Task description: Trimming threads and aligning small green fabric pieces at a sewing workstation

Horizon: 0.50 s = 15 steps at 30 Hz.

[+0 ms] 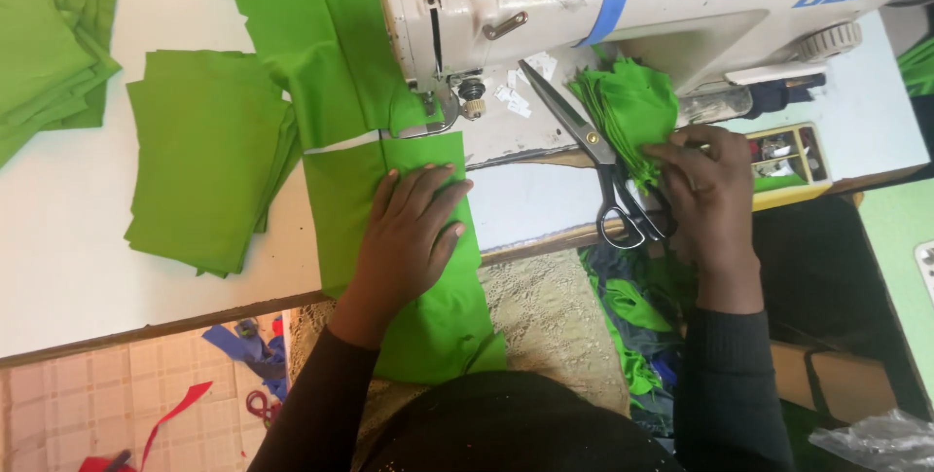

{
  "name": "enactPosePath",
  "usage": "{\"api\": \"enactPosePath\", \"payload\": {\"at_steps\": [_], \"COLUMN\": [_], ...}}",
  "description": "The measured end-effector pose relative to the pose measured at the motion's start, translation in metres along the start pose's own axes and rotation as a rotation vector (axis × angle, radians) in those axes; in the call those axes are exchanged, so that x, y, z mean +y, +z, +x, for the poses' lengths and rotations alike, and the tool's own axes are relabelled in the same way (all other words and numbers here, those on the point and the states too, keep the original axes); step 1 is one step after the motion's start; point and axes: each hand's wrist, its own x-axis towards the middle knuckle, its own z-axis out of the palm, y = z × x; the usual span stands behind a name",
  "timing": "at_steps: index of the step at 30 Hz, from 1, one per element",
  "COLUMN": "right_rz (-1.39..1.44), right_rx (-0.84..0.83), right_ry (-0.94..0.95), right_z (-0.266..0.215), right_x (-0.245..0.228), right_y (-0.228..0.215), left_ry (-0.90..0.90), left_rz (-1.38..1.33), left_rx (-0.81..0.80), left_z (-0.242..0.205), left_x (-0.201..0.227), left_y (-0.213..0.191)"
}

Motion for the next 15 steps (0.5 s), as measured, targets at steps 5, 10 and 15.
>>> {"api": "enactPosePath", "payload": {"at_steps": [5,10,15], "right_rz": [0.081,0.123,0.256], "right_rx": [-0.003,0.052,0.017], "right_ry": [-0.029,-0.007,-0.001], "right_z": [0.006,0.006,0.013], "right_x": [-0.032,-0.044,-0.098], "right_y": [-0.019,-0.029,-0.022], "left_ry": [-0.037,0.073,0.093], "left_rz": [-0.154,-0.253,-0.432], "left_rx": [-0.071,0.033,-0.018], "left_z": [0.014,0.037,0.068], "left_x": [0.014,0.039,0.076], "left_y": [-0.015,-0.022,-0.014]}}
